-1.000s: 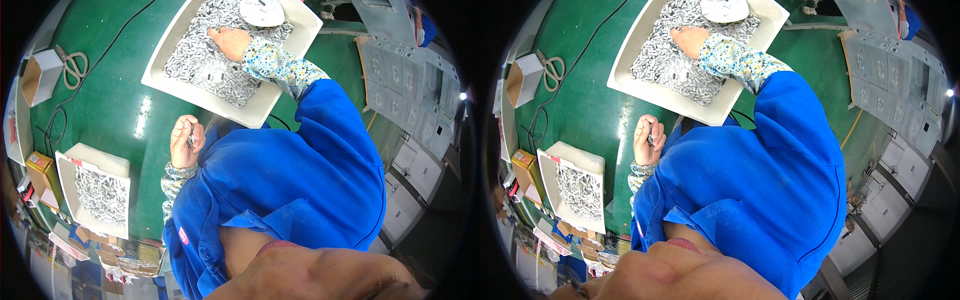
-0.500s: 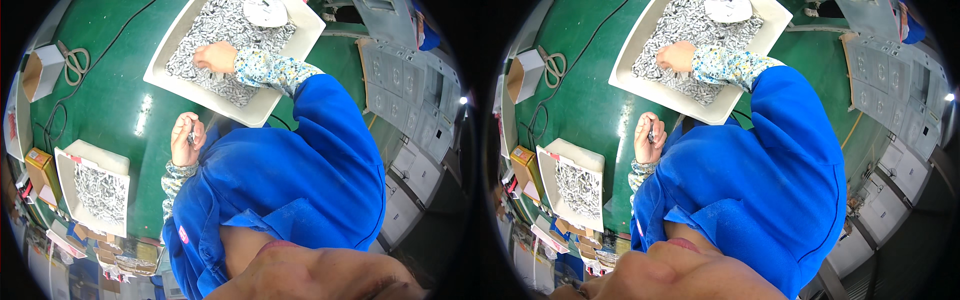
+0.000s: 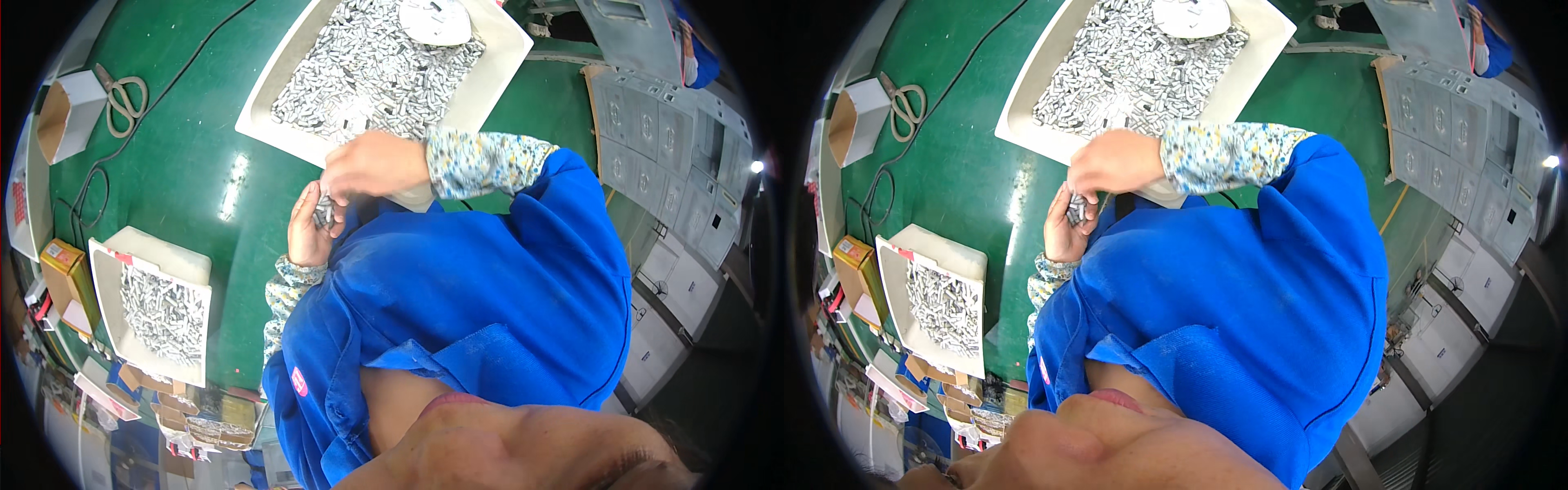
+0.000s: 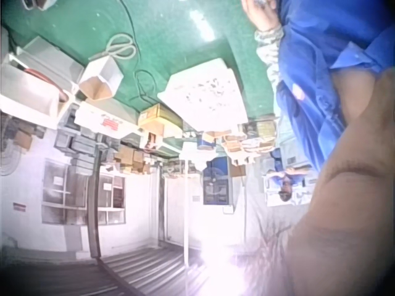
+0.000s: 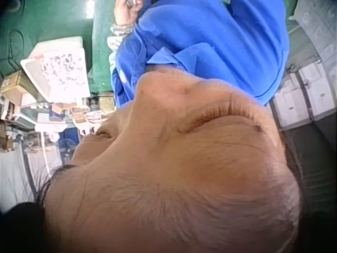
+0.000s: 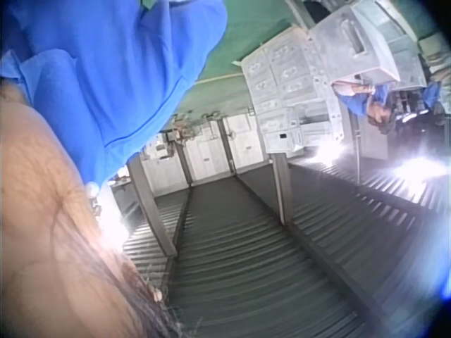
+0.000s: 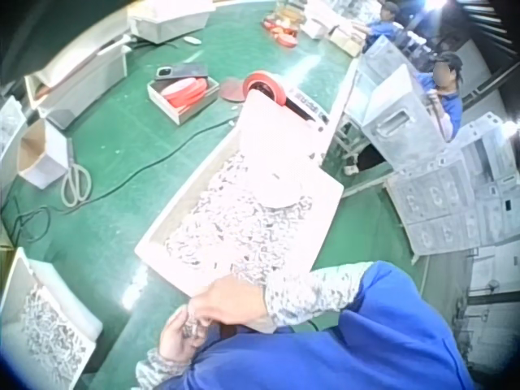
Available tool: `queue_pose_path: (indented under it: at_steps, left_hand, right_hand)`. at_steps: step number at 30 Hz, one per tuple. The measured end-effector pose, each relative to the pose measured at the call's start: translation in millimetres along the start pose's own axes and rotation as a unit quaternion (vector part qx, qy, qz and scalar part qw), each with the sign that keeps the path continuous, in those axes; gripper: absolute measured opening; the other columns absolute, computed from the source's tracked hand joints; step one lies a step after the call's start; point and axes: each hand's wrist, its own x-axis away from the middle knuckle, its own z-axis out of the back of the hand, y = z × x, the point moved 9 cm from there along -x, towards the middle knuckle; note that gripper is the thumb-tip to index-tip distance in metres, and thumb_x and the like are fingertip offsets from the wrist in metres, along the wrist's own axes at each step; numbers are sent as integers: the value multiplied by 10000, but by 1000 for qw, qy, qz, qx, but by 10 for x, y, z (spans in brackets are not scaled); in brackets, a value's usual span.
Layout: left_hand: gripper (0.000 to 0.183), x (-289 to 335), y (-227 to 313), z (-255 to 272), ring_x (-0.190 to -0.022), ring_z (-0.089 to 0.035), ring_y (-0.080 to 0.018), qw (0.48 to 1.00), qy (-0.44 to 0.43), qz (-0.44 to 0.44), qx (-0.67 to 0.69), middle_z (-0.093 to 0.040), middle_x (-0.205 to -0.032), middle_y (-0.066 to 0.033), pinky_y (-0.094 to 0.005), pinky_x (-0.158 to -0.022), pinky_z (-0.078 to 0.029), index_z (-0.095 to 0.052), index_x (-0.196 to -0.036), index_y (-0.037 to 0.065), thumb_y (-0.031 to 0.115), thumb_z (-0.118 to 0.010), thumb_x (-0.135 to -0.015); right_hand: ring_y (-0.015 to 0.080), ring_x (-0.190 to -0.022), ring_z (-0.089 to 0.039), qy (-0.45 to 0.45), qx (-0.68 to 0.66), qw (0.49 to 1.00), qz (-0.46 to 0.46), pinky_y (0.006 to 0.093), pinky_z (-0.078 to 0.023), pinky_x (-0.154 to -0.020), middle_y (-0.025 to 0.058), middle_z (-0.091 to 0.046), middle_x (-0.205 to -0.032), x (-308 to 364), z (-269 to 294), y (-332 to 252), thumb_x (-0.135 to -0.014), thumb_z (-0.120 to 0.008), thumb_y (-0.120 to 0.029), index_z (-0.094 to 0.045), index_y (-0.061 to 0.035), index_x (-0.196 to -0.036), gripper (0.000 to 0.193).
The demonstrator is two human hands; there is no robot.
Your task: The person sorts small metal components by hand from a large plastic tray into various sorting bins.
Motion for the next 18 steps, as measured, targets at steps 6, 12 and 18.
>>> queue_pose_path:
  at_steps: [6,12,18]
  left_hand:
    - [234,10,-86,-13,-488,-398,-58,998,-43,36,16,-507,-682,-17,-180,-384,-276,-509,-885,56,264,-406,-915]
    - [239,18,-59,-55,-445,-301,-33,998,-46,33,19,-408,-617,9,-164,-362,-222,-491,-885,62,274,-389,-925]
    - [284,25,-15,-41,-424,-268,-38,999,-19,27,27,-347,-580,23,-167,-346,-206,-471,-876,68,317,-348,-934]
  right_hand:
    - [272,-713,-589,-80,82,971,-209,387,-459,-610,85,-604,-754,108,72,629,-740,-588,-243,-623,-123,-824,151]
    - [294,-664,-598,-59,264,923,-273,413,-465,-571,109,-604,-708,276,181,1368,-711,-592,-207,-577,-79,-695,130]
    - [300,-669,-596,-74,300,915,-260,416,-475,-580,110,-593,-725,233,49,1442,-716,-557,-170,-554,-60,-705,111]
